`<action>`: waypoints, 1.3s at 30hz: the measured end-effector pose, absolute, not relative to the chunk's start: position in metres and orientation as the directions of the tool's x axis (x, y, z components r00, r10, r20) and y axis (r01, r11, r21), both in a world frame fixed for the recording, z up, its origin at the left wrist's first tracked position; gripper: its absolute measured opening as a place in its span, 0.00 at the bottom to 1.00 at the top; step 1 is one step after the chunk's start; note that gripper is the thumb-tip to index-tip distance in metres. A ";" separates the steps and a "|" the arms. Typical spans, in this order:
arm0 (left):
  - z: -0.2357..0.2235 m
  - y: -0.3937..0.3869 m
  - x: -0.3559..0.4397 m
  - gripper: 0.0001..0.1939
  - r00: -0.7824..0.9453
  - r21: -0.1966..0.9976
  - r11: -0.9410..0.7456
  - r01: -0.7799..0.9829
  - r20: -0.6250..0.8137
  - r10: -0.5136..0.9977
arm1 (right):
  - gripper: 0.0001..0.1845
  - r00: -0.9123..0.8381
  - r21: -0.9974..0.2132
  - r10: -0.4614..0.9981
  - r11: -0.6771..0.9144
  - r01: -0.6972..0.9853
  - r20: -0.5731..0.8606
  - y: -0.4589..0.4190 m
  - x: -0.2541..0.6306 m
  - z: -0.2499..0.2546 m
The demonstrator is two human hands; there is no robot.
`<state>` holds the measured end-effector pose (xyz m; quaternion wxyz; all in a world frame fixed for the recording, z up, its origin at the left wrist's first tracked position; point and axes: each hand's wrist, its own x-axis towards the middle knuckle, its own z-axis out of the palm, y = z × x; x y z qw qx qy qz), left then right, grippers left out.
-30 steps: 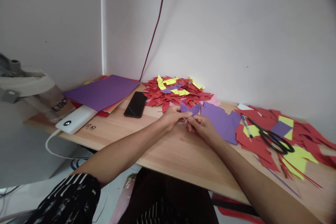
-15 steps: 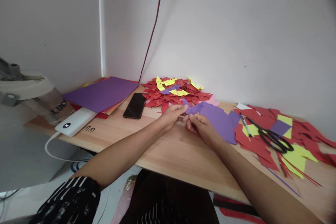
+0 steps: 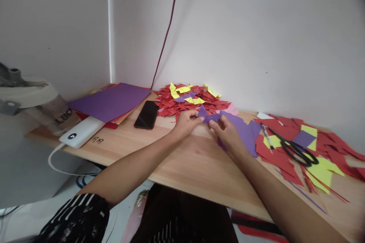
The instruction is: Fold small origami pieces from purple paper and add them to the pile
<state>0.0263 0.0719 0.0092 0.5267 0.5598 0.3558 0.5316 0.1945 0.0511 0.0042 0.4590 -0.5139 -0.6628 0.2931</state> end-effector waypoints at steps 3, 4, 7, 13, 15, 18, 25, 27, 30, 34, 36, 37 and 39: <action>0.009 0.072 0.026 0.05 0.213 0.953 -0.297 -0.054 0.302 0.929 | 0.18 -0.046 -0.776 0.889 0.422 0.469 0.456 0.052 0.199 0.009; 0.009 0.072 0.026 0.05 0.211 0.941 -0.337 -0.011 0.331 0.919 | 0.18 -0.054 -0.755 0.871 0.452 0.476 0.488 0.052 0.200 0.010; 0.008 0.072 0.026 0.03 0.195 0.898 -0.433 0.076 0.412 0.890 | 0.14 -0.083 -0.691 0.823 0.522 0.501 0.561 0.050 0.199 0.011; 0.012 0.065 0.024 0.07 0.200 0.684 -0.702 0.197 0.673 0.712 | 0.07 -0.091 -0.601 0.734 0.615 0.511 0.673 0.045 0.198 0.013; 0.015 0.062 0.022 0.08 0.207 0.561 -0.785 0.263 0.762 0.613 | 0.05 -0.082 -0.562 0.688 0.650 0.511 0.721 0.044 0.198 0.015; 0.018 0.059 0.021 0.09 0.205 0.429 -0.842 0.329 0.838 0.506 | 0.02 -0.107 -0.475 0.618 0.693 0.542 0.779 0.042 0.199 0.019; 0.020 0.059 0.020 0.09 0.188 0.377 -0.838 0.393 0.860 0.475 | 0.09 -0.119 -0.317 0.487 0.715 0.623 0.865 0.036 0.200 0.027; 0.020 0.060 0.020 0.09 0.192 0.387 -0.834 0.393 0.853 0.486 | 0.09 -0.149 -0.267 0.453 0.728 0.631 0.879 0.036 0.200 0.028; 0.018 0.060 0.021 0.09 0.223 0.413 -0.833 0.369 0.831 0.511 | 0.05 -0.197 -0.246 0.463 0.730 0.637 0.864 0.038 0.200 0.026; 0.017 0.058 0.024 0.10 0.301 0.471 -0.827 0.307 0.777 0.553 | 0.05 -0.186 -0.319 0.561 0.678 0.662 0.807 0.038 0.200 0.021; 0.018 0.057 0.025 0.10 0.316 0.520 -0.807 0.280 0.744 0.589 | 0.05 -0.150 -0.394 0.615 0.653 0.647 0.774 0.037 0.199 0.020; 0.018 0.057 0.025 0.10 0.309 0.554 -0.787 0.271 0.725 0.616 | 0.05 -0.124 -0.440 0.649 0.631 0.639 0.751 0.036 0.198 0.020; 0.019 0.056 0.026 0.08 0.275 0.642 -0.723 0.254 0.669 0.690 | 0.05 -0.068 -0.543 0.728 0.567 0.619 0.682 0.034 0.197 0.021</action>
